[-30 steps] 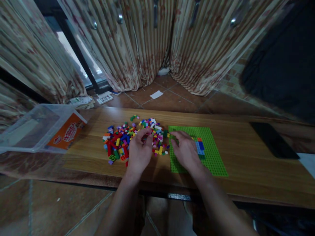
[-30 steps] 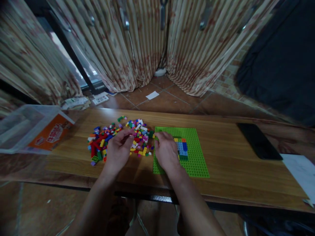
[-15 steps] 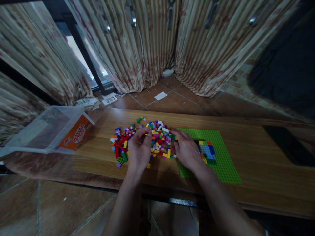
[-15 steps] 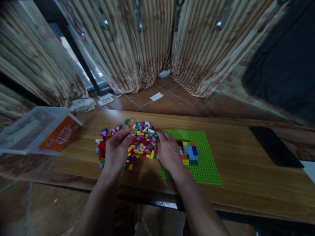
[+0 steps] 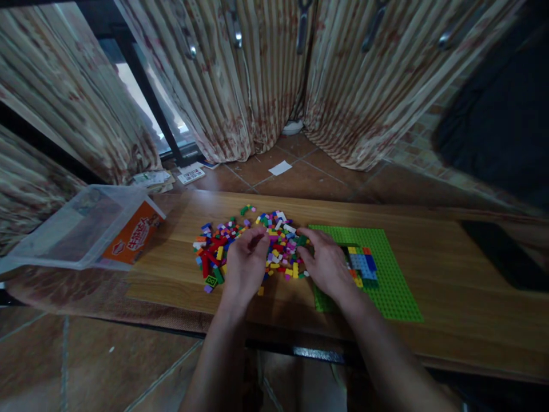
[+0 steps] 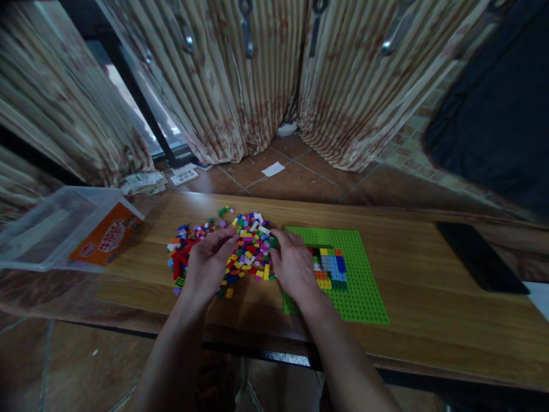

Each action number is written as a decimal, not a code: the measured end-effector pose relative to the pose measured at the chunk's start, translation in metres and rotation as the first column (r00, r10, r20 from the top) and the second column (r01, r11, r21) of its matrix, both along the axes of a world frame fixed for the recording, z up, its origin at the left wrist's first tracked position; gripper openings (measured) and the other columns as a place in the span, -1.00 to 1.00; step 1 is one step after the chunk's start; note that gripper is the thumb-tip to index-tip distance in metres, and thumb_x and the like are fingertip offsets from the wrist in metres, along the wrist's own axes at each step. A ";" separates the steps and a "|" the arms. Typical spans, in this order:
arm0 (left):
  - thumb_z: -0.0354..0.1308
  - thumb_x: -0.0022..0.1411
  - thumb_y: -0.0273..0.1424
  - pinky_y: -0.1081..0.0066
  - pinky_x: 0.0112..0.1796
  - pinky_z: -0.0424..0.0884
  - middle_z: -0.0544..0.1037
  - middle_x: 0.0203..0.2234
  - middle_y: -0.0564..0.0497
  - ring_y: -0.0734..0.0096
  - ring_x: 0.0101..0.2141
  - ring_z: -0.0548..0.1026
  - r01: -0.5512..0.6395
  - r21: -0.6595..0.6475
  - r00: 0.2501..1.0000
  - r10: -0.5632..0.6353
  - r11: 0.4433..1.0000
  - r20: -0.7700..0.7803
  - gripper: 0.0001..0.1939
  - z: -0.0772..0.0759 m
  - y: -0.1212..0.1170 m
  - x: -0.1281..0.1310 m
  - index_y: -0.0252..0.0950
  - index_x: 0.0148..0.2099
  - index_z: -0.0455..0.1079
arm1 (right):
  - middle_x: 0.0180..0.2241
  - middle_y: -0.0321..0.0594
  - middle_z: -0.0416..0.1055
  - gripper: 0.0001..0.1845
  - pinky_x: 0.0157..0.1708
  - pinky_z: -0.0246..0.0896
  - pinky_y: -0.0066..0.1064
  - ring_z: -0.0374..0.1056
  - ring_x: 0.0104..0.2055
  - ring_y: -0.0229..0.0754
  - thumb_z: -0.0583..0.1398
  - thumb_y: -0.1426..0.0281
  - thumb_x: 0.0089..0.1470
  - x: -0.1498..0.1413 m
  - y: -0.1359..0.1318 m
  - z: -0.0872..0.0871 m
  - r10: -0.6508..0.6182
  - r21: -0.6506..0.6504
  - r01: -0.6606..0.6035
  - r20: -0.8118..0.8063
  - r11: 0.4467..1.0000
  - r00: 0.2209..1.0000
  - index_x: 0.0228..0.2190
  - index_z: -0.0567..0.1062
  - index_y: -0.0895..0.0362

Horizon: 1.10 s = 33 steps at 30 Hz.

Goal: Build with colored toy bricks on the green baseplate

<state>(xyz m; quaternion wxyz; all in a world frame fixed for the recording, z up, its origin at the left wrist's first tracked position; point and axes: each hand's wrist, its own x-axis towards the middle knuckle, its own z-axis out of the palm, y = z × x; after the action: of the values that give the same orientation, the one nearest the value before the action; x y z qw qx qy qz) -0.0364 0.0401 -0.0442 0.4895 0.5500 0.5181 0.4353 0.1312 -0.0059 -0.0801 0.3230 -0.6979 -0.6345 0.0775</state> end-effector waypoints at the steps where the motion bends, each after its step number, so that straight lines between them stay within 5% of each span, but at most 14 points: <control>1: 0.18 0.16 -0.35 0.40 -0.24 0.44 0.62 -0.28 -0.04 0.34 -0.28 0.55 0.024 -0.003 1.000 -0.024 1.000 -0.018 -0.74 0.000 -0.001 0.001 -0.34 -0.11 0.50 | -0.06 -0.05 0.47 -0.59 0.02 0.26 -0.13 0.37 0.00 -0.01 0.14 0.43 0.12 -0.001 -0.002 0.002 -0.006 0.006 0.006 -0.039 1.000 0.999 0.03 0.42 0.14; 9: 0.12 0.21 -0.37 0.40 -0.23 0.44 0.61 -0.30 -0.03 0.36 -0.30 0.54 0.215 0.060 0.963 -0.202 0.975 -0.180 -0.78 -0.001 -0.007 0.008 -0.34 -0.15 0.49 | -0.04 -0.14 0.47 -0.60 -0.02 0.32 -0.24 0.42 -0.08 -0.15 0.15 0.46 0.12 -0.005 -0.020 0.020 0.067 0.034 -0.060 -0.232 0.998 0.970 0.02 0.43 0.06; 14: 0.09 0.24 -0.35 0.42 -0.24 0.44 0.60 -0.28 -0.03 0.38 -0.30 0.53 0.289 0.069 0.948 -0.275 0.955 -0.157 -0.78 -0.003 -0.013 0.017 -0.34 -0.14 0.48 | -0.05 -0.16 0.50 -0.56 -0.17 0.41 -0.26 0.47 -0.18 -0.15 0.21 0.37 0.07 0.048 -0.058 0.035 -0.028 -0.013 0.025 -0.328 1.000 0.944 0.02 0.42 0.03; 21: 0.06 0.25 -0.40 0.46 -0.28 0.42 0.59 -0.34 0.02 0.43 -0.34 0.52 0.415 0.091 0.898 -0.391 0.905 -0.199 -0.79 -0.006 -0.025 0.037 -0.31 -0.13 0.48 | -0.12 -0.21 0.56 -0.40 -0.23 0.47 -0.22 0.53 -0.28 -0.11 0.21 0.40 0.01 0.117 -0.106 0.033 -0.090 -0.227 0.061 -0.119 0.972 0.989 0.12 0.36 0.00; 33: 0.06 0.24 -0.45 0.44 -0.27 0.44 0.60 -0.34 0.00 0.40 -0.32 0.55 0.407 0.109 0.889 -0.366 0.907 -0.275 -0.81 -0.002 -0.024 0.039 -0.32 -0.16 0.48 | -0.07 -0.22 0.55 -0.34 -0.20 0.49 -0.19 0.54 -0.26 -0.11 0.15 0.45 0.03 0.112 -0.110 0.028 -0.013 -0.258 0.003 -0.037 0.966 0.999 0.19 0.28 -0.04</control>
<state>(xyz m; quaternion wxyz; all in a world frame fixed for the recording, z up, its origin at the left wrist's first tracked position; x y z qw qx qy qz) 0.0026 0.0159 -0.0460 0.4508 0.7306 0.4177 0.2975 0.2437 -0.1160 -0.0520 0.2419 -0.7349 -0.6098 0.1717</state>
